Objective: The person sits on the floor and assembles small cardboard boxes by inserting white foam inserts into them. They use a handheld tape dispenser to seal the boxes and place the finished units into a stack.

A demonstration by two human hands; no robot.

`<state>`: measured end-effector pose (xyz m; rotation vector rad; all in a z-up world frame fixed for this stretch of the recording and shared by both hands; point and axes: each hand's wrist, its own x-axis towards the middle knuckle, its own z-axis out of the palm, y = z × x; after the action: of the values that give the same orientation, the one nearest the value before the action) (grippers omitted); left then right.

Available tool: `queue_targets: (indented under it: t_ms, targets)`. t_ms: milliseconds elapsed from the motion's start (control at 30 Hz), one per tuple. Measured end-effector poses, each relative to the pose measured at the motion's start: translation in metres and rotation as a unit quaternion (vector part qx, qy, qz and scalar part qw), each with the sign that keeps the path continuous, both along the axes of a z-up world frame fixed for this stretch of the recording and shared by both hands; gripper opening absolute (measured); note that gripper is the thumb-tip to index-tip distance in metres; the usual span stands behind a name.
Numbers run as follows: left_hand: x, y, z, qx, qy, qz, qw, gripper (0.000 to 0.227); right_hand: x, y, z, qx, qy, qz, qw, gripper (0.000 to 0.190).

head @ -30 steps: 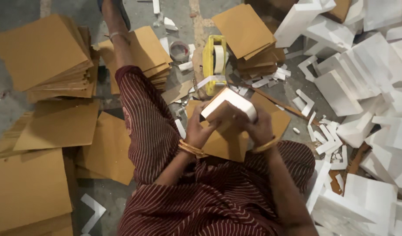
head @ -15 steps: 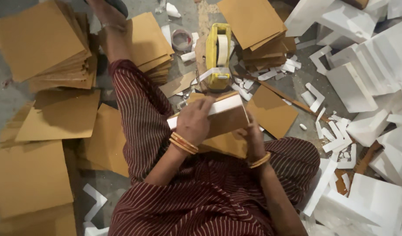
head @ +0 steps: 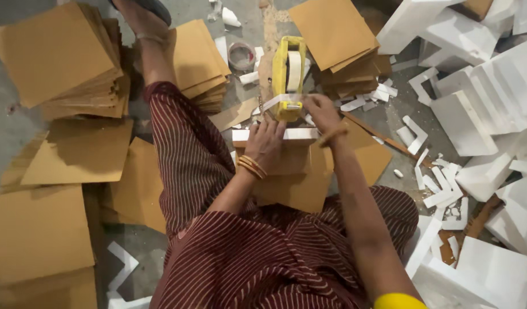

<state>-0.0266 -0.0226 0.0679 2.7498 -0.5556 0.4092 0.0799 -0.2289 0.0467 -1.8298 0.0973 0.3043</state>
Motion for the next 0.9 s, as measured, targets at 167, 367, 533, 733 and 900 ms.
queue_targets:
  t_ms: [167,367,533,733,900]
  targets:
    - [-0.001,-0.001,0.0,0.02,-0.023,0.017,0.999,0.027,-0.009,0.021,0.014,0.013,-0.115,-0.019,0.993,0.026]
    - [0.005,-0.002,-0.007,-0.007,-0.004,0.015,1.0,0.026,-0.115,-0.005,0.018,0.101,0.007,-0.033,0.994,0.016]
    - [0.008,-0.002,-0.008,-0.01,0.01,0.017,1.0,0.025,-0.142,-0.004,-0.048,0.096,0.072,-0.077,0.99,0.015]
    - [0.008,0.0,-0.01,-0.01,-0.014,-0.016,1.0,0.027,-0.113,-0.021,-0.095,-0.139,-0.056,-0.093,0.984,0.016]
    - [0.011,0.002,-0.011,-0.004,0.001,-0.037,0.999,0.03,-0.11,-0.021,-0.046,-0.301,-0.031,-0.029,0.953,0.032]
